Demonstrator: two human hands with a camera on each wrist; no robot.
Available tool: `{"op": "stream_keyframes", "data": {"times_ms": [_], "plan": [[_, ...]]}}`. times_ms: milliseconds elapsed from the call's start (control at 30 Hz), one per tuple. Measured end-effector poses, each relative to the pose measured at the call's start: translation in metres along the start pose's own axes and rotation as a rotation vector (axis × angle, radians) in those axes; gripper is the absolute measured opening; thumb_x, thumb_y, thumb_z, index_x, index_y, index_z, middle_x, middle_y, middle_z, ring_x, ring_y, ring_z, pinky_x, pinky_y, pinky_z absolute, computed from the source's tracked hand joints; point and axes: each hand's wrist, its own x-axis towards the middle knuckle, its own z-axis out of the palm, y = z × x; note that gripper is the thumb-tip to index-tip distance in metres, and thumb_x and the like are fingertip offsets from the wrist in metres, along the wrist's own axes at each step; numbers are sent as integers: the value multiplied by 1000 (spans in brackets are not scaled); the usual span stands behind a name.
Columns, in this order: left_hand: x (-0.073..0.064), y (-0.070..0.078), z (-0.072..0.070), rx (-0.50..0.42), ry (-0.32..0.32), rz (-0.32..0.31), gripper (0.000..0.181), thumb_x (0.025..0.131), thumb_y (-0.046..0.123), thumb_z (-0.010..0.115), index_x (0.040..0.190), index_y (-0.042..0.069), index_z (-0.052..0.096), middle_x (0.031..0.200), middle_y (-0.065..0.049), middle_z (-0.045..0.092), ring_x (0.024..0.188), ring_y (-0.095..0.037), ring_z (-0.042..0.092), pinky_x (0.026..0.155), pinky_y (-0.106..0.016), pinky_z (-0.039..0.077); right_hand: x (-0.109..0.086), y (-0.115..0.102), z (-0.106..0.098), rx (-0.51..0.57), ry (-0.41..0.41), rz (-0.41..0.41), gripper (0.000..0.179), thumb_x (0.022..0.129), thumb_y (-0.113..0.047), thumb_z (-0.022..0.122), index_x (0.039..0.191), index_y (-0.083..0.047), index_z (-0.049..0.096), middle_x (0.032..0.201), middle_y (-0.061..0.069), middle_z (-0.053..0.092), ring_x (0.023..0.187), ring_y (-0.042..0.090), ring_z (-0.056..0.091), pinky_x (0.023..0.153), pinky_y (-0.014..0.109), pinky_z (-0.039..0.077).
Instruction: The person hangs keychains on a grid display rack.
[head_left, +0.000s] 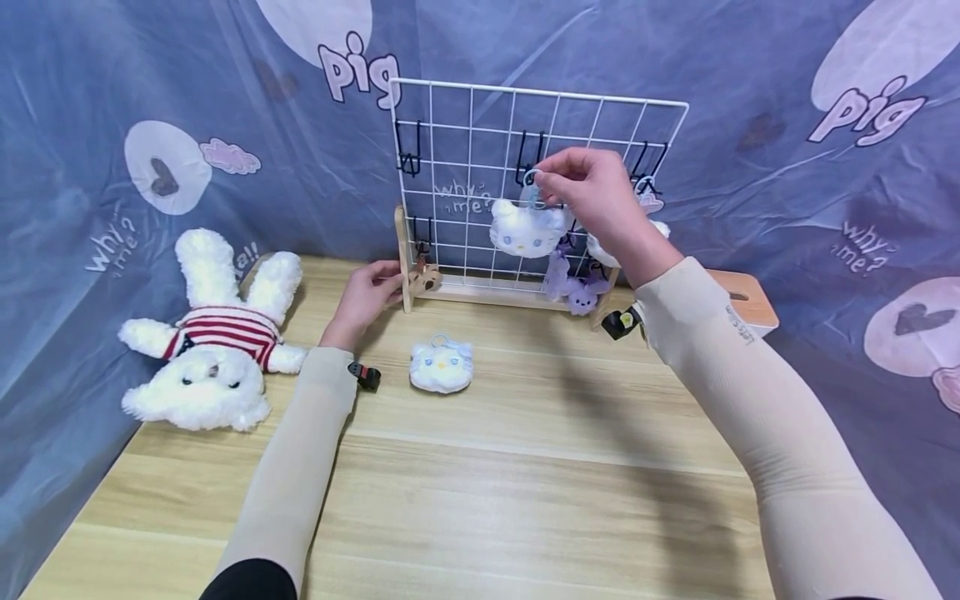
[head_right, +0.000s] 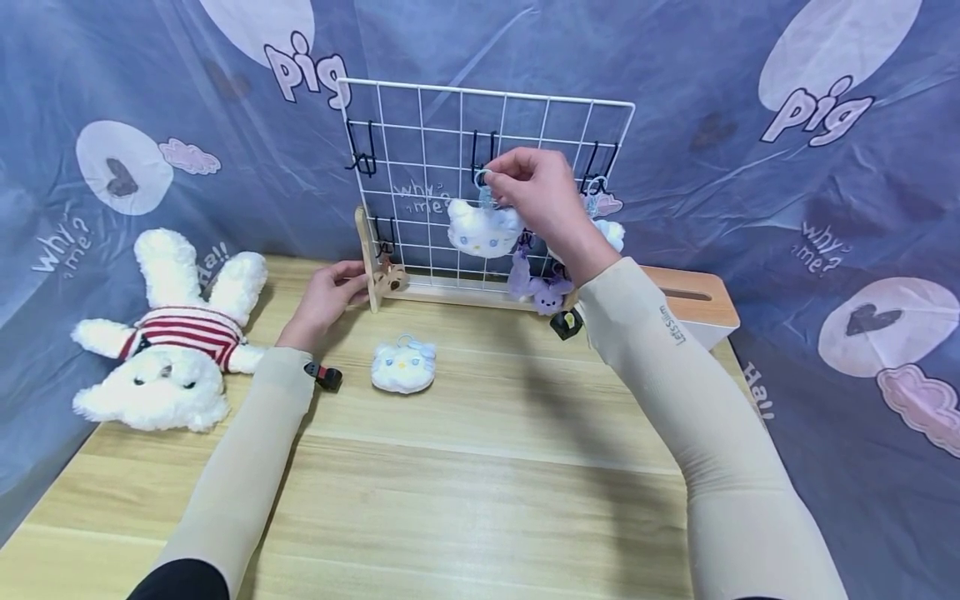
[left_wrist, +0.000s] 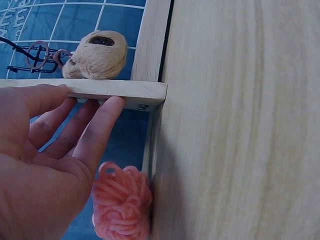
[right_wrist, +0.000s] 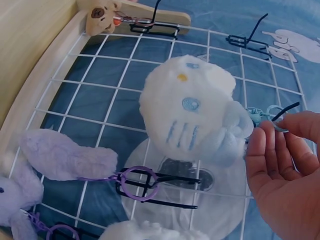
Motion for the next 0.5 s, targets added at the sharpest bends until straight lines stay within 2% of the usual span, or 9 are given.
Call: {"op": "stream_keyframes", "data": {"times_ms": [300,500], "plan": [[-2,0,0,2,5,8,43,115,8,61,155,-8,58,148,-31,63,126,-39,69,112,-45,68,9,9,7,46,27,-9,12,108,-17,76,115,-8,80,100,-2,79,88,10,74,84,21,68],[-2,1,1,-20,1,3,43,115,7,61,155,-8,58,148,-31,63,117,-27,70,113,-45,68,14,11,10,104,59,15,15,107,-16,78,116,-4,80,94,-3,78,85,10,75,79,18,69]]}}
